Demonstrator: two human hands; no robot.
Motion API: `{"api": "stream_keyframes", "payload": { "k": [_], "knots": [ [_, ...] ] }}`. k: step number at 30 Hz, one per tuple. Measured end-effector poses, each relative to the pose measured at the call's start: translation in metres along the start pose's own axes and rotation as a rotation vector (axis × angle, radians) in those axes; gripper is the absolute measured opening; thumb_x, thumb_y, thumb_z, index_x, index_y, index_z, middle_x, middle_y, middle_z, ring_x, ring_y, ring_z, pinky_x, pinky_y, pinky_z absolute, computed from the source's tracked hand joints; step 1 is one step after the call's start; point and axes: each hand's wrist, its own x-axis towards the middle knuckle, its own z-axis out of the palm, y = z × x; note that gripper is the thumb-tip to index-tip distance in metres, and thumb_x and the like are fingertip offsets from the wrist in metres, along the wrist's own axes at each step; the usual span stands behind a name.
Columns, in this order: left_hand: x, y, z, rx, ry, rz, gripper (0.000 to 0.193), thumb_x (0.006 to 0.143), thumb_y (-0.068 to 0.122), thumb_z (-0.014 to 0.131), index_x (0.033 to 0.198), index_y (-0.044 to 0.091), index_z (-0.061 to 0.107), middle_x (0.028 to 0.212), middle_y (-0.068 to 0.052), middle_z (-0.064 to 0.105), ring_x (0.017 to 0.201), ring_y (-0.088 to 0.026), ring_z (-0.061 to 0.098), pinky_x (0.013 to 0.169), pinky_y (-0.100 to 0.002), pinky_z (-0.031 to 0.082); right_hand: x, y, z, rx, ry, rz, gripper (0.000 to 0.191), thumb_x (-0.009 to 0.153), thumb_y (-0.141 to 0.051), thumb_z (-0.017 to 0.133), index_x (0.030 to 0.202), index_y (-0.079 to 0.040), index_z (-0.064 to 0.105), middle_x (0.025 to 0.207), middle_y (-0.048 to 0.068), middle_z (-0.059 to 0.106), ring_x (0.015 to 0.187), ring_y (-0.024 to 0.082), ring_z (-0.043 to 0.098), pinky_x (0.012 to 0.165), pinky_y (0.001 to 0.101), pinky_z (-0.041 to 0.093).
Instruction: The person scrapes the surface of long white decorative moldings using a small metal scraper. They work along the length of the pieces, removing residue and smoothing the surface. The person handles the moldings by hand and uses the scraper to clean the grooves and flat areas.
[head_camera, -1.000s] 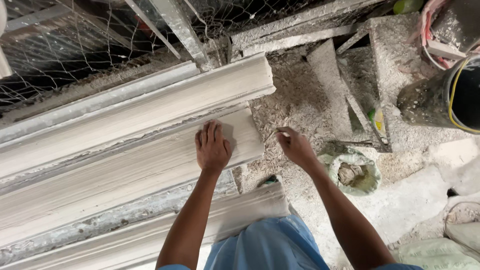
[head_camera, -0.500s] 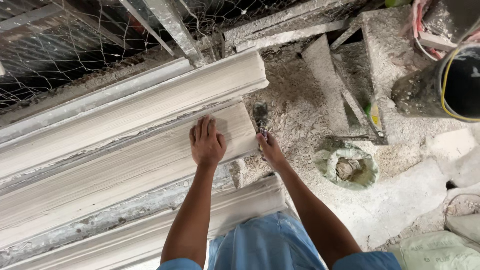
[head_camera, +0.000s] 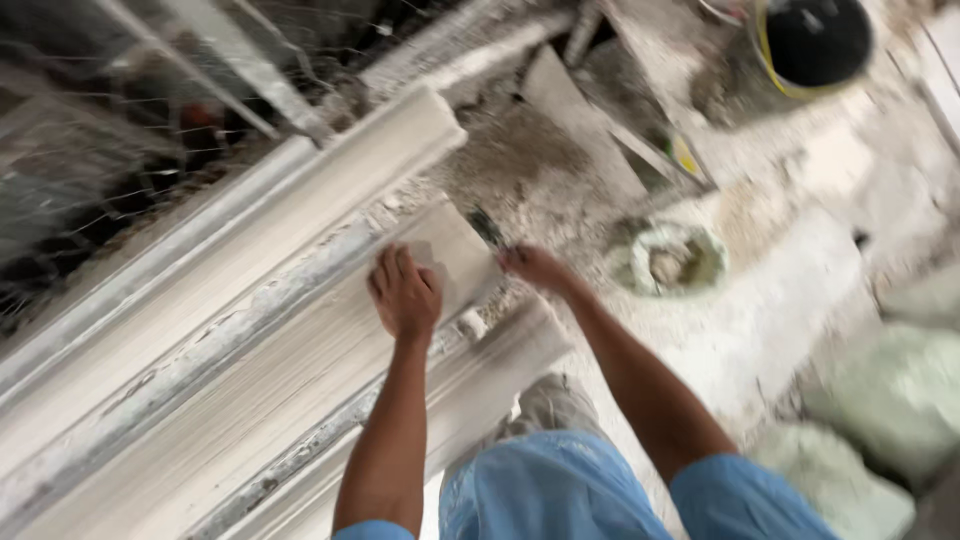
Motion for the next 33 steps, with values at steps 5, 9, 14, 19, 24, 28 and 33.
{"api": "stream_keyframes", "payload": {
  "k": [5,9,14,19,24,28,33],
  "knots": [
    [-0.011,-0.001,0.015,0.006,0.126,0.133,0.040,0.096,0.024,0.054,0.130,0.004,0.060,0.143,-0.016,0.058,0.139,-0.035,0.047,0.111,-0.057,0.034,-0.093,0.008,-0.024,0.148,0.346,0.265,0.039,0.105,-0.043,0.048,0.112,-0.007,0.061,0.080,0.006,0.066,0.064,0.019,0.059,0.058,0.0383,0.051],
    [-0.017,-0.008,0.021,-0.117,0.105,0.198,0.035,0.101,0.020,0.051,0.129,0.001,0.060,0.140,-0.020,0.059,0.136,-0.037,0.050,0.108,-0.058,0.037,-0.218,0.026,0.062,0.376,0.688,0.211,0.032,0.105,-0.037,0.056,0.110,-0.006,0.064,0.077,0.003,0.065,0.067,0.009,0.061,0.059,0.0299,0.051],
    [-0.059,-0.017,0.005,-0.430,0.150,0.462,0.021,0.115,0.010,0.043,0.123,-0.005,0.055,0.131,-0.026,0.057,0.130,-0.042,0.051,0.108,-0.056,0.039,-0.342,0.036,0.196,0.545,0.749,0.438,0.032,0.102,-0.034,0.058,0.111,-0.005,0.066,0.076,0.003,0.060,0.064,0.012,0.056,0.058,0.0312,0.048],
    [-0.173,-0.028,-0.032,-0.733,-0.218,0.457,0.025,0.113,0.014,0.037,0.100,0.000,0.052,0.100,-0.017,0.058,0.089,-0.032,0.058,0.084,-0.045,0.051,-0.422,0.013,0.260,0.473,0.815,0.439,0.038,0.098,-0.031,0.060,0.126,-0.005,0.063,0.075,0.004,0.057,0.065,0.013,0.050,0.060,0.0322,0.044],
    [-0.274,-0.087,-0.074,-0.694,-0.344,0.388,0.033,0.112,0.022,0.042,0.092,-0.002,0.053,0.085,-0.019,0.060,0.076,-0.035,0.060,0.071,-0.048,0.048,-0.457,0.005,0.297,0.470,0.797,0.344,0.045,0.099,-0.027,0.062,0.139,-0.007,0.057,0.072,0.002,0.053,0.066,0.012,0.050,0.061,0.0310,0.045],
    [-0.328,-0.136,-0.093,-0.566,-0.344,0.365,0.038,0.113,0.023,0.045,0.086,-0.001,0.055,0.078,-0.020,0.058,0.071,-0.039,0.057,0.065,-0.052,0.044,-0.476,-0.001,0.327,0.503,0.713,0.249,0.051,0.099,-0.024,0.059,0.147,-0.010,0.053,0.071,0.001,0.052,0.065,0.011,0.047,0.061,0.0296,0.044],
    [-0.370,-0.142,-0.115,-0.578,-0.529,0.327,0.038,0.108,0.026,0.048,0.087,-0.003,0.062,0.077,-0.021,0.065,0.070,-0.039,0.063,0.068,-0.050,0.049,-0.515,-0.018,0.369,0.510,0.766,0.357,0.050,0.099,-0.025,0.059,0.146,-0.010,0.055,0.069,0.001,0.051,0.062,0.010,0.046,0.058,0.0292,0.043]
  ]
}}
